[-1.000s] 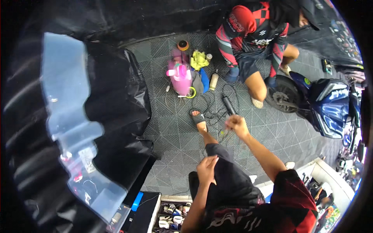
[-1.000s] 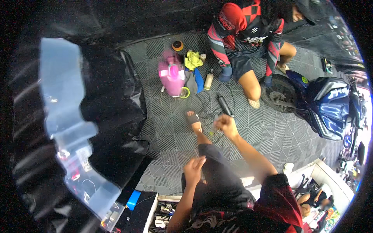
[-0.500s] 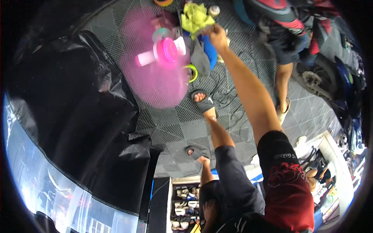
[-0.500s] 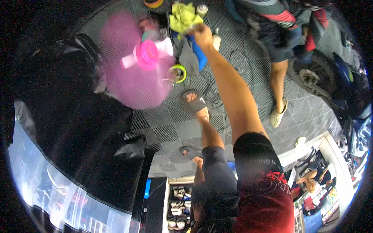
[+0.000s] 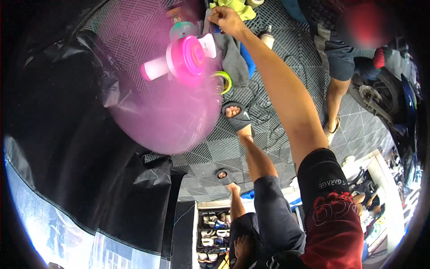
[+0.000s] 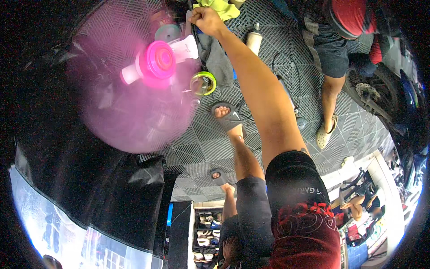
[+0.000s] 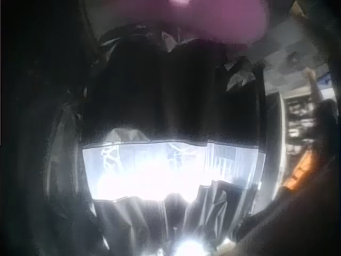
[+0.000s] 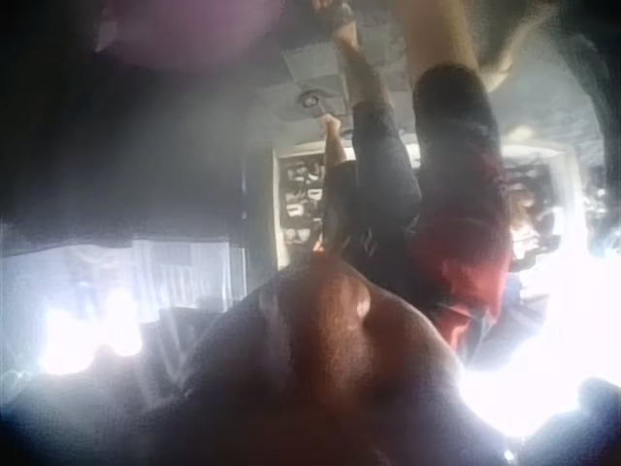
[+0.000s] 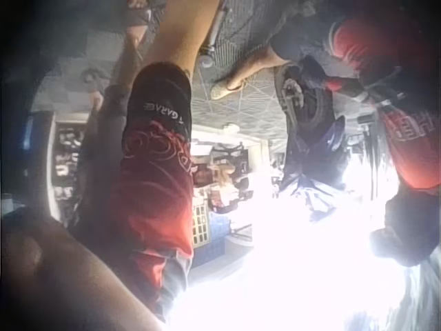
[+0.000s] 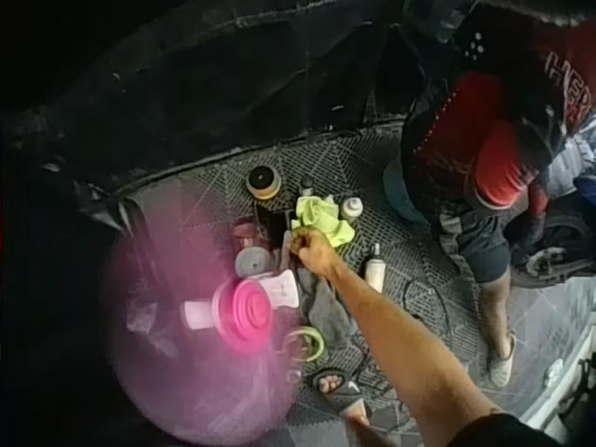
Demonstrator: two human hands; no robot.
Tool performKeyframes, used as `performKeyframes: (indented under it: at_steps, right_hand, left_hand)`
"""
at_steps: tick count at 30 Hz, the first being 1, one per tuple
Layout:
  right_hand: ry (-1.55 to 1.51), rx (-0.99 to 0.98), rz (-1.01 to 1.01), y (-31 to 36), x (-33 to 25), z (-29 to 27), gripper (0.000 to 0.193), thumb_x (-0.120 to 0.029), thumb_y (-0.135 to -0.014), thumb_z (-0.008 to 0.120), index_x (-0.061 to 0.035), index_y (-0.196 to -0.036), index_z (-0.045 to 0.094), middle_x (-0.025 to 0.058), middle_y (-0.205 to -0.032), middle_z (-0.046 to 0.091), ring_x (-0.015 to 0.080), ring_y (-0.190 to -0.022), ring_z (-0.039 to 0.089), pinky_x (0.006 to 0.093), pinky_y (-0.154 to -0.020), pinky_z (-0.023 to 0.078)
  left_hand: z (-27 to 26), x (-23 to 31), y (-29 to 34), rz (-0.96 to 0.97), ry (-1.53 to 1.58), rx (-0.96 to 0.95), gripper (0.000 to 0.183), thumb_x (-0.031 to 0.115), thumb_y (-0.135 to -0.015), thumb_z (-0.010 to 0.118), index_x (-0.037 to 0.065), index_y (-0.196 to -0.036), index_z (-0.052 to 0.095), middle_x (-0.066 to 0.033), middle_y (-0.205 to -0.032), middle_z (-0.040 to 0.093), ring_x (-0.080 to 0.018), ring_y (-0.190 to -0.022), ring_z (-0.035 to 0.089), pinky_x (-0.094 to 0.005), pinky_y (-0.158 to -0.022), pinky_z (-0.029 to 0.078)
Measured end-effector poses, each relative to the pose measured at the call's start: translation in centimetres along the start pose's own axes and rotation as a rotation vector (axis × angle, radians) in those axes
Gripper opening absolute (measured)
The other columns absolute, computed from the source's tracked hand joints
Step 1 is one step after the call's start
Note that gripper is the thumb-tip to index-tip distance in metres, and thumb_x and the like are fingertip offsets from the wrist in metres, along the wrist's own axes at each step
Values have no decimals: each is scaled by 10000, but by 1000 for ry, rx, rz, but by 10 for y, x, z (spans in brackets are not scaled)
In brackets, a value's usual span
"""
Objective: The person holds a whiteboard, takes a spray bottle and a cloth from a shelf, and wipes the seat and rear bodywork of a motorcycle.
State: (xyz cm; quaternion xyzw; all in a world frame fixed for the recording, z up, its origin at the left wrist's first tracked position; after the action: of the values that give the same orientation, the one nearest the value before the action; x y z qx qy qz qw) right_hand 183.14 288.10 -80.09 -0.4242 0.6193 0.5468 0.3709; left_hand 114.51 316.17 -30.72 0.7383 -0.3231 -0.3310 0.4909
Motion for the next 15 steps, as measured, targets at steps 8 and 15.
performKeyframes:
  at_steps: [8, 15]
  right_hand:
    - [-121, 44, 50, 33, -13, 16, 385, -162, -900, 740, -38, -1247, 626, -6, -787, 585, 93, -643, 556, 259, -580, 472]
    - [-432, 206, 333, 243, -16, -22, 258, -198, -970, 662, -21, -1158, 651, -26, -761, 570, 67, -632, 499, 251, -552, 402]
  left_hand:
    - [4, -10, 7, -4, -27, 1, 346, 317, -998, 491, 24, -1156, 584, -197, -955, 696, -378, -868, 684, -554, -782, 480]
    - [11, -23, 15, 120, -15, 57, 379, 309, -993, 481, 22, -1223, 568, -198, -1003, 699, -380, -916, 690, -569, -826, 482]
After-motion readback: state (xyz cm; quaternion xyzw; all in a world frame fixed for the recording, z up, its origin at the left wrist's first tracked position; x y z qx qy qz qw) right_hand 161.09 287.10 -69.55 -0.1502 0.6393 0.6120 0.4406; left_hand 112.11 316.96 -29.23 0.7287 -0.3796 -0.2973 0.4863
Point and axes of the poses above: each hand's wrist, its own y-axis away from the middle knuckle, its own z-axis out of the palm, x = y × z, the point moved 1 cm from there along -y, towards the middle knuckle
